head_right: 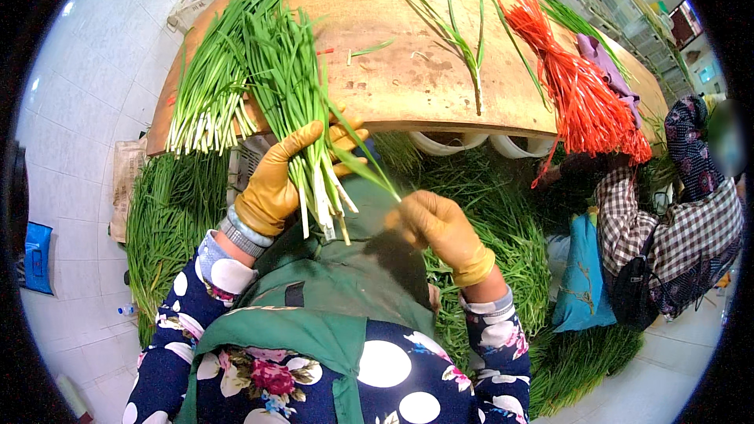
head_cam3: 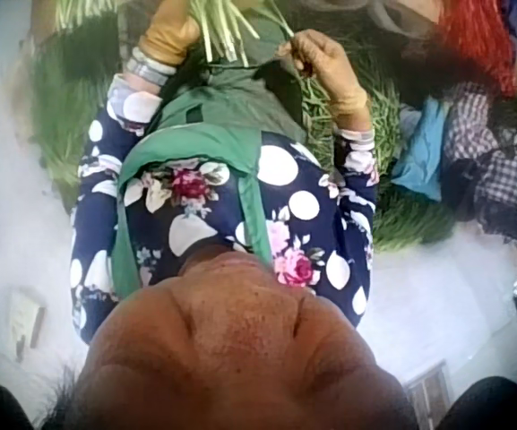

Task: The person sorts and cleans bunches of long green vegetables by hand, removing individual blades and arranging the bunches into organized piles on a wooden table.

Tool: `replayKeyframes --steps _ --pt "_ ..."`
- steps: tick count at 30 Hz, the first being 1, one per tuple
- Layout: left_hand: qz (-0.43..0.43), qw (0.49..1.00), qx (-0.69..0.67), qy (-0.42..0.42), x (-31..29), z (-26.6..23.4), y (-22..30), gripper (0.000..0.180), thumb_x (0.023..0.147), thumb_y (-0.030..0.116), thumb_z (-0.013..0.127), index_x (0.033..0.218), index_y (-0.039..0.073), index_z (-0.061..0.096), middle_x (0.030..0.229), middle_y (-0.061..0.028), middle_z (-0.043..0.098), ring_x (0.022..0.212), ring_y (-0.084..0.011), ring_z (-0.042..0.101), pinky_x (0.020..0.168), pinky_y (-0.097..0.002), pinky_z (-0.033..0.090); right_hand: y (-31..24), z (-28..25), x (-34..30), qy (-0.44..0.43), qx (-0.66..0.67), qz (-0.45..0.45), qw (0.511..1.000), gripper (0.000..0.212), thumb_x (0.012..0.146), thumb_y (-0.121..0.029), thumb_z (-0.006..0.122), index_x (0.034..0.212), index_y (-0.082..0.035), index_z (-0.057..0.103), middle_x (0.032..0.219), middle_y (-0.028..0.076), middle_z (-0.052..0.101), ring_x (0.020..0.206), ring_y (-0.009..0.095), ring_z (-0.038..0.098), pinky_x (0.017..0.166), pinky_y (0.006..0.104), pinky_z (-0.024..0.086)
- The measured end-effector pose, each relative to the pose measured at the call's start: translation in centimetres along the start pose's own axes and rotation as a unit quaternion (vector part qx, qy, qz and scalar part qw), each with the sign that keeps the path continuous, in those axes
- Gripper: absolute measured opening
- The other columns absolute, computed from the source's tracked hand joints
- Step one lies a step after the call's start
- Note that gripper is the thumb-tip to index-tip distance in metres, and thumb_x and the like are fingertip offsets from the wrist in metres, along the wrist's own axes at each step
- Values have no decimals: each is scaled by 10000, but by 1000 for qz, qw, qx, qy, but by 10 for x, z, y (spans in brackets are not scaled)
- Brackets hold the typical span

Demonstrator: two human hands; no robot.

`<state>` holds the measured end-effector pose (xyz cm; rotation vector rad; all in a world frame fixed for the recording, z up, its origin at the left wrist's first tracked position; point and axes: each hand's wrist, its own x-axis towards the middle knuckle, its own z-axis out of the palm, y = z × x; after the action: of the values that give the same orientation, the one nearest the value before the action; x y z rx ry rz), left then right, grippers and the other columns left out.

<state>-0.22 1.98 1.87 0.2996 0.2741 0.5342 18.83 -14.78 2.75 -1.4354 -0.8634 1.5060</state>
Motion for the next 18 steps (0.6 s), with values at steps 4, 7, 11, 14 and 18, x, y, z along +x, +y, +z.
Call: replayKeyframes --steps 4,7,11,14,18 --pt "-7 1000 0 14 -1 1 -2 448 963 136 531 1378 14 415 1383 -233 469 1298 -364 453 1041 -539 428 -25 18 14 -40 -26 -17 999 296 983 -294 493 932 -36 628 681 -33 532 569 53 437 516 196 348" --pt "-21 1000 -1 6 0 8 -3 463 964 152 536 1388 17 409 1358 -207 502 1272 -336 486 1031 -525 443 -28 27 28 -68 -41 -23 997 289 984 -295 483 932 -47 621 697 -40 534 583 49 442 520 192 350" --pt "-32 999 -28 -5 -1 -3 -3 435 958 133 551 1363 10 449 1178 -162 628 1077 -270 628 976 -490 500 -34 32 31 -93 -11 -10 996 296 986 -322 487 944 -67 629 732 -32 552 607 41 451 527 182 356" --pt "-13 999 -25 18 -5 -4 -3 421 951 99 563 1351 8 468 1019 -122 678 884 -224 689 911 -447 550 -28 32 28 3 -51 -108 993 270 969 -264 542 947 -9 626 753 -4 575 644 78 509 589 226 438" --pt "-11 998 20 60 -3 0 -3 330 908 109 636 1220 24 569 1012 -95 645 913 -221 650 845 -406 571 -47 41 13 115 -229 -244 935 162 854 -129 672 958 -10 635 764 58 582 696 159 576 658 293 485"
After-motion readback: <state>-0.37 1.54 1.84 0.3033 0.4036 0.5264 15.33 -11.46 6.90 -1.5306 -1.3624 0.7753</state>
